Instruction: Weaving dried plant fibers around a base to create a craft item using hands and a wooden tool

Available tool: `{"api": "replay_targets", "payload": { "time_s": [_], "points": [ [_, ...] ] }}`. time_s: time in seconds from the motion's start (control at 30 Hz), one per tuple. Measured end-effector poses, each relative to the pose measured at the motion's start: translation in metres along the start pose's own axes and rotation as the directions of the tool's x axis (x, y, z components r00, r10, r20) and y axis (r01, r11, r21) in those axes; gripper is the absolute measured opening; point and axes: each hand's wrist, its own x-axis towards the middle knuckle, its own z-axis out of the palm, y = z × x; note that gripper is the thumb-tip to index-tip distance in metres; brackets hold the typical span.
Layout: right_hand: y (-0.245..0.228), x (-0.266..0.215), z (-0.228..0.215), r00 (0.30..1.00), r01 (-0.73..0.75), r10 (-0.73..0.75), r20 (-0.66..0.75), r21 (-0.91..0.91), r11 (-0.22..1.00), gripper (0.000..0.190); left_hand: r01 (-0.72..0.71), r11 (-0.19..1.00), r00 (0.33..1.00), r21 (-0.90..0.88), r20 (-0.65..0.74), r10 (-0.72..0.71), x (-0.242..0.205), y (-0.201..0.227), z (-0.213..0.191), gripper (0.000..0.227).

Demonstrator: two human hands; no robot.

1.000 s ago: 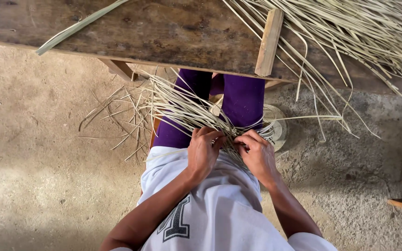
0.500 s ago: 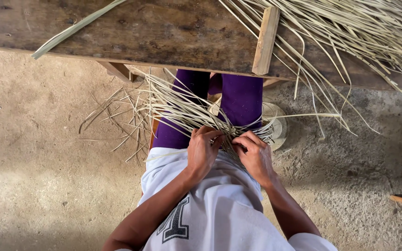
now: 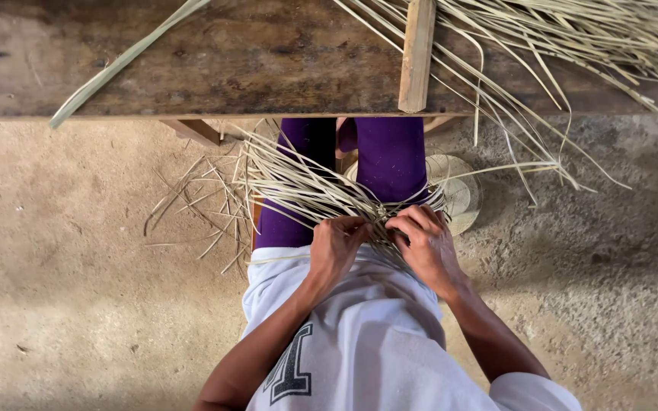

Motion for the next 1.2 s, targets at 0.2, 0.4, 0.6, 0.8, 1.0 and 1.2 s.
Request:
{"api": "replay_targets", "payload": {
  "time_s": [0.2, 0.4, 0.6, 0.8, 1.0, 1.2],
  "points": [
    [-0.015, 0.020, -0.011, 0.963, 0.242, -0.237, -0.125, 0.027, 0.970, 0.015, 0.003, 0.997, 1.000, 0.071, -0.015, -0.002, -0.003, 0.025, 0.002, 0.014],
    [-0.017, 0.083, -0.114, 0.997, 0.075, -0.021, -0.076, 0.831, 0.552, 0.008, -0.067, 0.993, 0.998, 0.094, -0.015, 0.069, 0.007, 0.002, 0.006, 0.015],
    [0.035, 0.087, -0.071, 0.987, -0.044, 0.158, -0.032, 0.890, 0.454, 0.017, -0.129, 0.989, 0.991, 0.073, -0.023, 0.132, 0.009, -0.002, 0.004, 0.018],
    [-0.004, 0.037, -0.039, 0.931, -0.128, -0.004, 0.364, 0.338, 0.933, 0.025, -0.168, 0.979, 0.985, 0.117, -0.025, 0.172, 0.007, 0.009, 0.004, 0.016],
    [0.010, 0.049, -0.009, 0.982, -0.024, -0.056, 0.182, 0.412, 0.911, 0.028, -0.323, 0.848, 0.931, 0.421, -0.019, 0.364, -0.009, 0.027, 0.003, 0.012],
    [0.037, 0.006, 0.034, 0.985, 0.172, -0.137, -0.106, 0.487, 0.856, 0.027, -0.235, 0.891, 0.969, 0.389, 0.026, 0.245, -0.005, 0.024, 0.006, 0.011]
  ]
}}
